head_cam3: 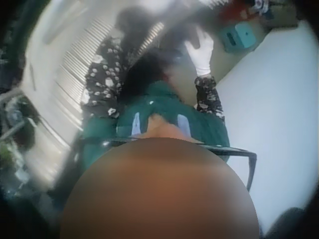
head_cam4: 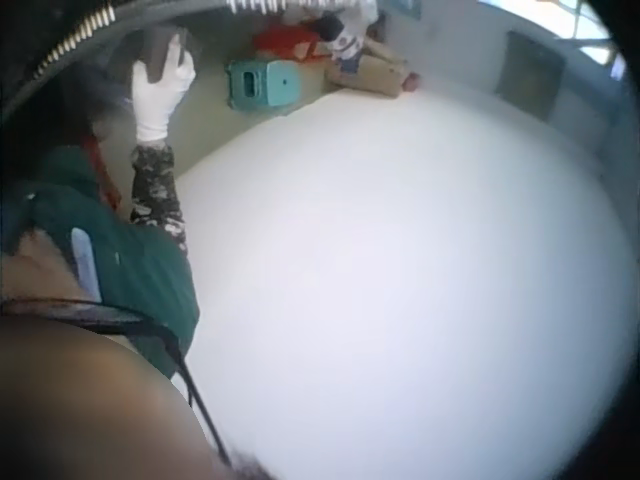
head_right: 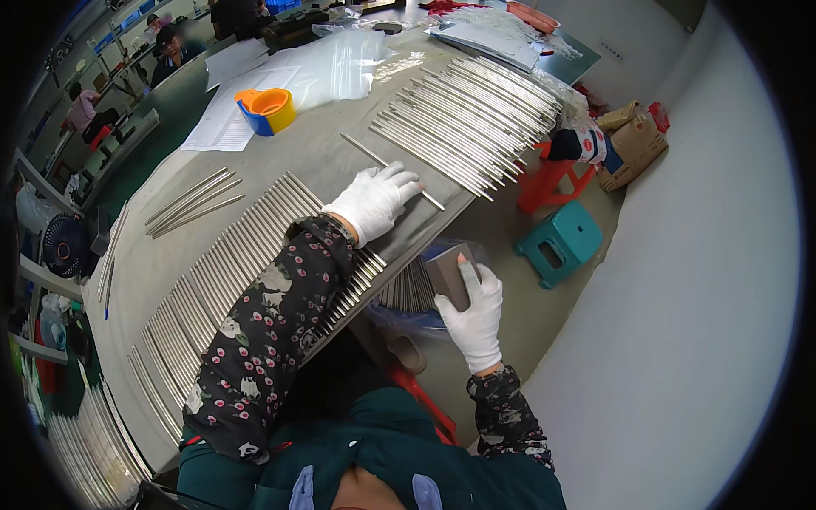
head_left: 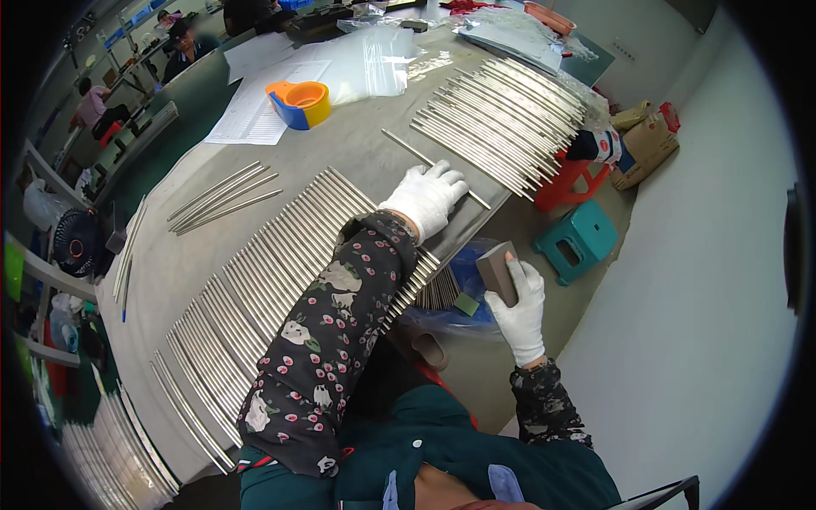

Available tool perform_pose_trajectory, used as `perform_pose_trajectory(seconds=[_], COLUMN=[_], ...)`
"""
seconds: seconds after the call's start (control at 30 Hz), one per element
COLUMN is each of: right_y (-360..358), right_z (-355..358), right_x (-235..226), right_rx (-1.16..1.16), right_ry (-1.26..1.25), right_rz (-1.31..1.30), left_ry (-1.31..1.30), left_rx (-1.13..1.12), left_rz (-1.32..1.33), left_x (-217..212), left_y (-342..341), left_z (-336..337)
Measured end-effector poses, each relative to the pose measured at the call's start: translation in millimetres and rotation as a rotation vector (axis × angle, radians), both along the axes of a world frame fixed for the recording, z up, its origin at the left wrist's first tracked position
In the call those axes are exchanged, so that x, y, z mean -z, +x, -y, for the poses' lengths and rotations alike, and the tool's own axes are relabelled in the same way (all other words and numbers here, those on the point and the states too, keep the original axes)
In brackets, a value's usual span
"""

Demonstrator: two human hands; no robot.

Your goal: Sanding and organizing thin metal or bamboo sticks at a workbench.

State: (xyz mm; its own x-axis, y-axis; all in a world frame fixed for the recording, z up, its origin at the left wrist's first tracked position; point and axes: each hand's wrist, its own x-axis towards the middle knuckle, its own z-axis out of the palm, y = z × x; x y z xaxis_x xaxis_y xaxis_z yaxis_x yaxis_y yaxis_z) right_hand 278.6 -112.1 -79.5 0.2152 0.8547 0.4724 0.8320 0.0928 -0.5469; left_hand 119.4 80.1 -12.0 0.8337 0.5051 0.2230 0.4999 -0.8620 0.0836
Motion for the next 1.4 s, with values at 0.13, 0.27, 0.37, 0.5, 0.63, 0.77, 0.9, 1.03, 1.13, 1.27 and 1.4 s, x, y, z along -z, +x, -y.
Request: perform_pose_trajectory(seconds=[0.13,0.27,0.37,0.5,0.63,0.77,0.9,1.03,1.13,1.27,1.4], right_y=[5,3,-5,-19,-29,-37,-43,-39,-34,-29,-26], right_z=[6,2,-4,-7,-5,-5,-11,-11,-8,-3,-2], right_x=[3,4,1,-7,-18,-24,-25,-24,-23,-24,-28], right_rx=[-0.016,-0.037,-0.074,-0.158,-0.180,-0.203,-0.199,-0.215,-0.173,-0.142,-0.129], right_ry=[-0.044,-0.012,-0.005,0.040,0.046,0.058,0.071,0.070,0.047,0.015,0.009], right_rz=[-0.011,-0.011,-0.015,0.001,0.105,0.150,0.159,0.147,0.145,0.144,0.138], left_ry=[0.039,-0.104,-0.168,-0.267,0.012,-0.033,-0.093,-0.081,-0.113,-0.144,-0.116], left_rx=[-0.022,0.042,0.070,0.110,-0.053,-0.318,-0.284,-0.243,-0.207,-0.160,-0.179], left_rz=[-0.104,0.017,0.036,0.132,0.185,0.022,0.004,0.008,0.025,-0.050,-0.089], left_x=[-11,-13,-11,-12,-12,1,-2,1,0,-5,-9], left_y=[-8,-41,-60,-73,-92,-110,-111,-117,-115,-108,-105], left_z=[2,4,9,15,16,18,16,12,12,19,28])
